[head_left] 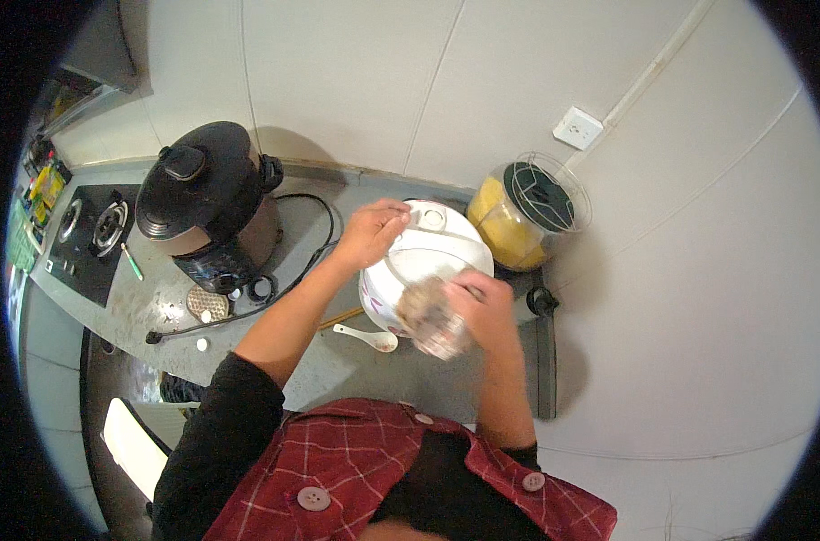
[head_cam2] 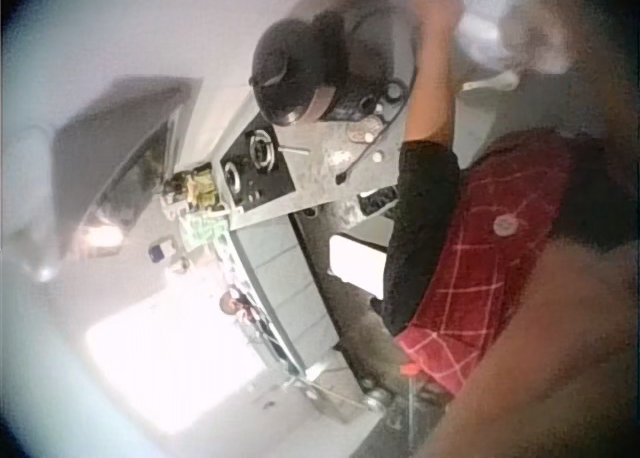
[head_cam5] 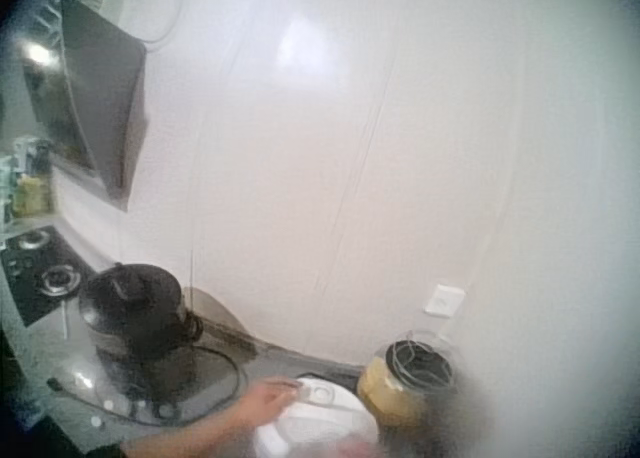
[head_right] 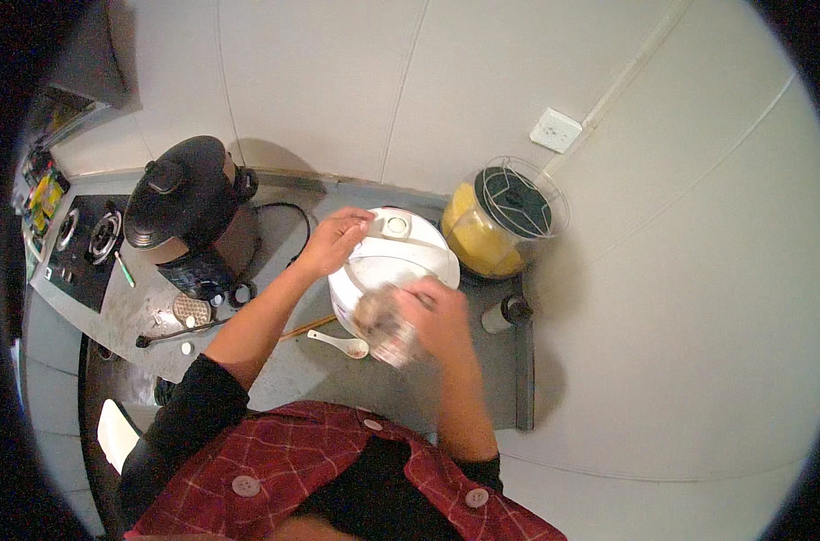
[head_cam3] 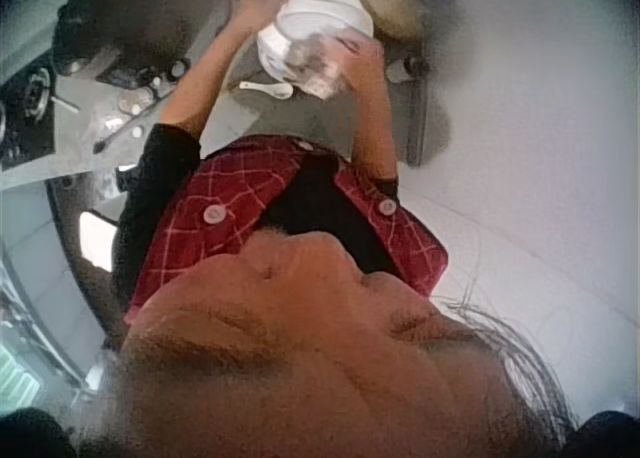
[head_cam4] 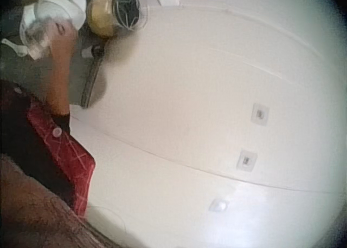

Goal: The person wipes a kitchen countertop and a white cutting board with a cloth, then rinses the cloth at the sink. They return to the counter to wipe around a rice cooker and a storage jar, moving the jar aside to clean underneath it before placing it back.

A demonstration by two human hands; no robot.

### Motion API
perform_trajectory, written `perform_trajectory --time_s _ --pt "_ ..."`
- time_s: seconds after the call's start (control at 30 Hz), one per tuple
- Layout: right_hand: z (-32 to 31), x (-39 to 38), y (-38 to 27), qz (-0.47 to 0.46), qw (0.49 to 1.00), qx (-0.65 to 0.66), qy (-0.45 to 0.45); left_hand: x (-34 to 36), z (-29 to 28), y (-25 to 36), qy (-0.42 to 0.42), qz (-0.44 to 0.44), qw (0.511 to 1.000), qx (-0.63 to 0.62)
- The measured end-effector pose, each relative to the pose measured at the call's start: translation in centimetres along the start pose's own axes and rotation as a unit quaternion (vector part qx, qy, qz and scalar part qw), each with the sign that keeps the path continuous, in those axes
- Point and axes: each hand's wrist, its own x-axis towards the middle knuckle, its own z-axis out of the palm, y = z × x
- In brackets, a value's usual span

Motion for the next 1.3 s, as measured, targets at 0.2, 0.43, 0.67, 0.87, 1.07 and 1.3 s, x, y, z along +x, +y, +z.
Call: perform_trajectory --time_s 0.2,0.43,0.67,0.87,1.07,1.3 --pt "-9.8 -4.6 1.5 0.147 0.927 0.247 0.242 1.7 -1.4 -0.1 -0.162 -0.009 0.984 -0.081" --pt "-9.6 3.9 -2.4 -0.059 0.961 0.206 0.172 1.8 -1.9 3.8 -0.145 -0.117 0.976 0.112" --pt "1.4 13.5 0.3 -0.135 0.952 -0.213 -0.175 -1.5 1.0 4.1 0.007 -0.233 0.963 0.137" --pt "4.6 19.3 0.7 -0.186 0.883 -0.331 -0.277 -1.9 -0.3 2.9 -0.007 -0.232 0.971 0.061" --pt "1.9 24.5 8.5 -0.030 0.902 -0.415 -0.118 -2.0 0.6 2.7 -0.026 -0.205 0.978 0.022" --pt "-2.8 19.3 1.6 0.006 0.987 -0.104 -0.121 -1.0 -1.9 1.8 -0.089 -0.187 0.977 -0.050"
